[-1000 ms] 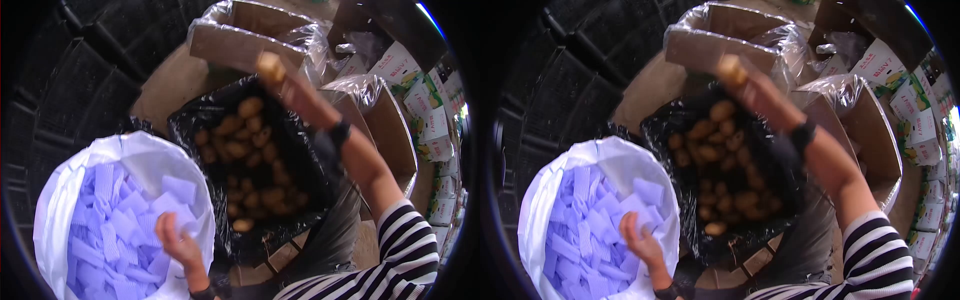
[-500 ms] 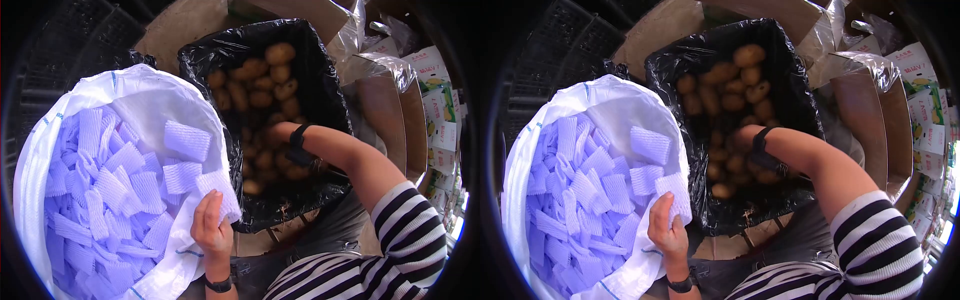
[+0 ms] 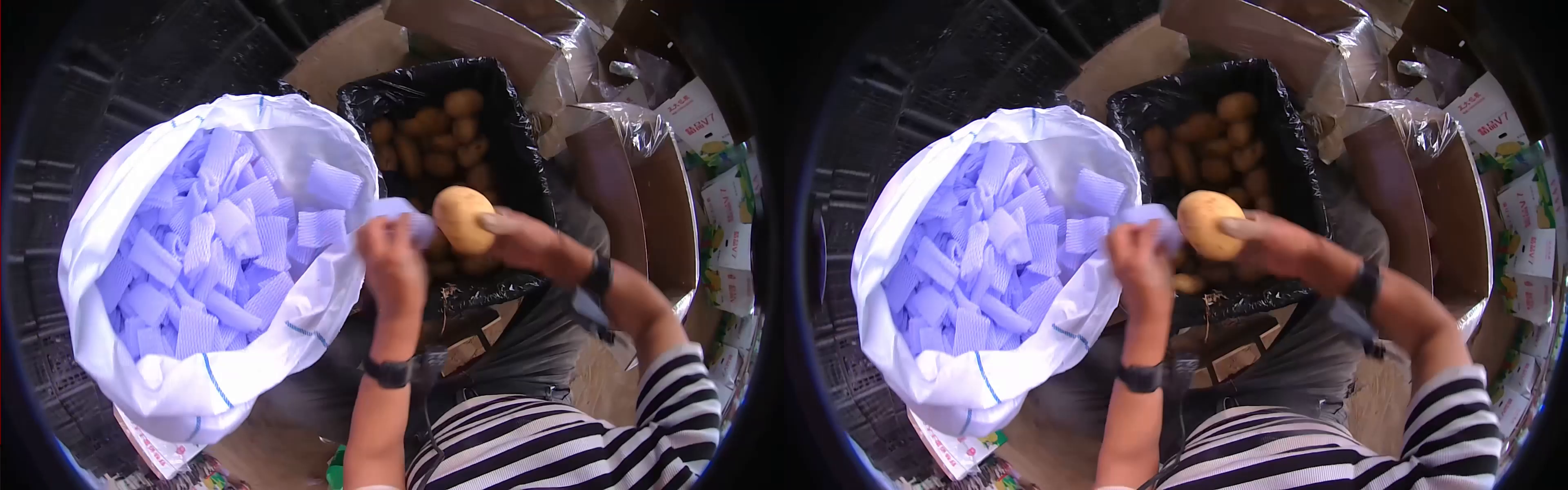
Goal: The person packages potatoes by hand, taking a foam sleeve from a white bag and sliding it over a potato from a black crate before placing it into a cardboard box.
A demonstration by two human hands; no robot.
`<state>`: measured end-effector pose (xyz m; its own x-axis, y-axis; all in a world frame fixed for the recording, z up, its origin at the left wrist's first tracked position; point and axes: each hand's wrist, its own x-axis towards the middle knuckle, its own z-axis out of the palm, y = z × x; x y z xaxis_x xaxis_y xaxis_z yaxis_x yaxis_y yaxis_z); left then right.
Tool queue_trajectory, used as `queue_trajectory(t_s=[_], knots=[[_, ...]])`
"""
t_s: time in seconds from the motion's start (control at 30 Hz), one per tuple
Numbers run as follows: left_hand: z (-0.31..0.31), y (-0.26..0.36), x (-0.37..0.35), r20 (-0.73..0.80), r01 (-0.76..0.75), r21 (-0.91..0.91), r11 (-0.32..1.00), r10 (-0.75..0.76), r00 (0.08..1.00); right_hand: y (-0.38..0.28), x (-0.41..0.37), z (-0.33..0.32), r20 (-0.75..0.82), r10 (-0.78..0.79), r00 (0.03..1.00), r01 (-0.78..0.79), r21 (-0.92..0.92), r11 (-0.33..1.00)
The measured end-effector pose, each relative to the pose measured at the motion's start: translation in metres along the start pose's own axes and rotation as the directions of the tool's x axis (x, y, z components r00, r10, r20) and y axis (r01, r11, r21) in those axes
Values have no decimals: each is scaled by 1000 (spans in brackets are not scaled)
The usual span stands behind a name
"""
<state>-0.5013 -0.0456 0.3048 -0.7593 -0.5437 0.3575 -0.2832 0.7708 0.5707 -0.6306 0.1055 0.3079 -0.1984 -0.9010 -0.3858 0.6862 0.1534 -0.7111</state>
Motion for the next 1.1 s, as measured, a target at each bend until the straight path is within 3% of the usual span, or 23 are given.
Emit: queue_trajectory(t_s=[0.03, 0.13, 0.17, 0.2, 0.23, 0.3, 0.33, 0.37, 0.43, 0.5, 0.57, 0.6, 0.67, 0.7, 0.73, 0.77, 0.8, 0.83, 0.87, 0.9, 0.93, 0.97, 1.1], knots=[[12, 14, -8, 131, 5, -85, 996, 6, 991, 12, -18, 18, 77, -88, 993, 63, 283, 957], [33, 42, -38, 60, -38, -342, 939, 62, 996, 47, -50, 30, 2, -234, 972, 215, 379, 900], [34, 45, -36, 309, 434, -684, 586, -307, 900, 49, -56, 26, 3, -233, 972, 214, 384, 898], [33, 48, -33, 645, 705, -709, -38, -441, 624, 50, -61, 22, -65, -186, 980, 197, 306, 932], [31, 52, -34, 612, 638, -759, -131, -476, 632, 51, -66, 19, -138, -148, 979, 176, 226, 958], [29, 64, -38, 457, 631, -745, 216, -524, 719, 51, -76, 20, -251, -147, 957, 175, 90, 981], [29, 71, -40, 456, 627, -750, 209, -522, 721, 50, -81, 22, -370, -291, 882, 240, -177, 955], [23, 84, -40, 288, 504, -724, 471, -458, 841, 49, -84, 24, -439, -447, 780, 250, -437, 864], [31, 100, -48, -42, 43, -591, 805, -84, 996, 56, -92, 17, -491, -650, 580, 152, -719, 678], [30, 125, -54, -23, -406, -500, 765, 456, 889, 58, -108, 3, -562, -666, 491, 433, -505, 746], [10, 135, -38, -48, -404, -445, 799, 429, 902, 37, -142, -15, -645, -693, 321, 354, -597, 720], [1, 128, -31, -53, -403, -381, 832, 415, 908, 28, -162, -30, -664, -690, 288, 554, -472, 686], [0, 67, -6, -102, -122, -282, 952, 96, 990, 9, -205, -75, -576, -782, 240, 768, -380, 516], [-11, 27, 9, -3, 60, -159, 985, -61, 998, -9, -226, -121, -818, -573, 54, 734, -357, 578], [-13, -23, 15, -82, 18, 108, 994, -9, 997, -20, -239, -141, -930, -351, 113, 897, -57, 438], [-24, -51, 25, 39, 180, 275, 945, -198, 979, -21, -223, -129, -932, -345, 108, 889, -65, 453], [-29, -82, 27, 83, 126, 336, 933, -163, 983, -19, -184, -102, -779, -604, 167, 645, -377, 665], [-30, -107, 28, 125, 68, 395, 916, -127, 984, -18, -137, -73, -564, -753, 339, 326, -681, 656], [-25, -126, 28, 144, 88, 396, 914, -156, 977, -28, -69, -54, -361, -580, 730, 64, -809, 584], [-25, -137, 27, 220, 33, 325, 945, -109, 969, 6, -15, -107, -183, -504, 844, 216, -744, 632], [-26, -147, 26, 288, -13, 251, 968, -62, 955, 22, 34, -84, -393, -217, 893, -203, -784, 586], [-27, -150, 24, 292, 10, 261, 965, -89, 952, 58, 75, -94, -381, -132, 915, -347, -911, 223], [-35, -131, 24, 336, 363, -39, 931, -330, 882, 183, 154, -146, -194, 44, 980, -190, -978, -80]])
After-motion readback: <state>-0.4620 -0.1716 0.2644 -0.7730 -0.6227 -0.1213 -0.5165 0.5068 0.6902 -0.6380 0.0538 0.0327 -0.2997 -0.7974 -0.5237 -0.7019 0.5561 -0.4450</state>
